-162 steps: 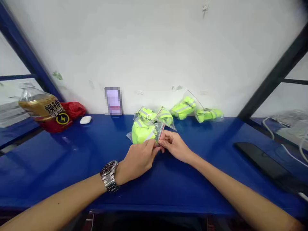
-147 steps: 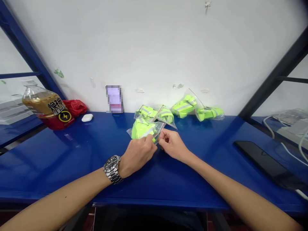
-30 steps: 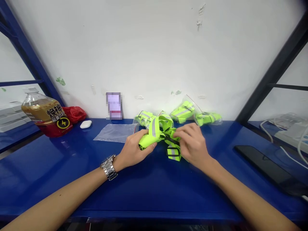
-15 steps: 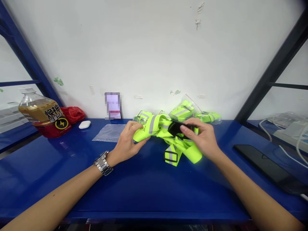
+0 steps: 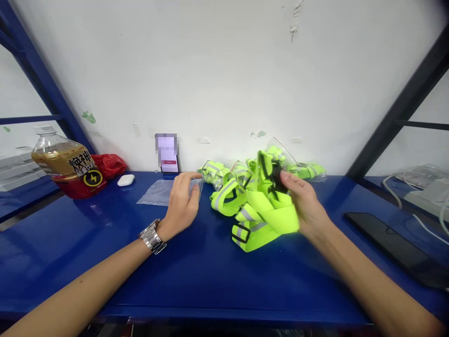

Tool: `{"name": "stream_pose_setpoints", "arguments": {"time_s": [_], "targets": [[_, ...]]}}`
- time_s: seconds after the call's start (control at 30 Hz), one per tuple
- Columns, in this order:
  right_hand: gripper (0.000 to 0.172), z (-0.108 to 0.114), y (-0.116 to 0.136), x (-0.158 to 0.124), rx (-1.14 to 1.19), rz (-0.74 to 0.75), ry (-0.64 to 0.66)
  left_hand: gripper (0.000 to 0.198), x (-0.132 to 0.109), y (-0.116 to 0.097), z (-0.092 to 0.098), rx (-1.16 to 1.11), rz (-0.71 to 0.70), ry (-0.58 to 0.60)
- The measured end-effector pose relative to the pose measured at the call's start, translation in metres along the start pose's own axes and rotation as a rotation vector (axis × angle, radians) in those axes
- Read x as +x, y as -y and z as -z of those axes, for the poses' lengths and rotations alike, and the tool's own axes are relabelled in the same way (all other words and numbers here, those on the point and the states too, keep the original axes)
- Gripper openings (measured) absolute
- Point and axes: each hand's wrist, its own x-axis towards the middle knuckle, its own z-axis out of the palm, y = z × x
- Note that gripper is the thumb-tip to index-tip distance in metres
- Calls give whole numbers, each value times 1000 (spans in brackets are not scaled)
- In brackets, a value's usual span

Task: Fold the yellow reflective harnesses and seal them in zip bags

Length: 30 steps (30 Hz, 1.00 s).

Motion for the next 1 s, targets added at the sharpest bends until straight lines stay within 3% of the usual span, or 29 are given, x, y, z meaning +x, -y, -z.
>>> {"name": "stream_pose_setpoints", "arguments": {"time_s": [0.07,0.17,0.27,0.37,0.43,0.5,0.6,0.7,0.8,1.0], "targets": [[27,-2,1,-1,35,-4,1,22,-5,-19,1,-92,-120,39],[29,-7,3,-6,-31,-25,53,36,-12,-49,1,-200,-171,224],[23,-12,3,-14,-247,-13,209,49,-13,-71,-5,-272,-8,382],[24,-14,4,-19,-539,61,439,33,-7,-79,-16,-358,143,367],[30,-12,9,-19,-770,190,572,24,3,-77,-22,-405,166,310],[38,-9,16,-18,-1050,422,647,24,16,-73,-23,-452,135,318],[45,-5,30,-16,-1464,852,551,30,41,-70,-17,-532,69,430],[48,-5,42,-17,-1655,1138,506,39,64,-74,-5,-561,46,506],[51,-12,46,-19,-1726,1278,628,41,79,-82,3,-608,2,580],[49,-26,44,-7,-1730,1381,605,49,91,-94,-2,-631,4,659]]}}
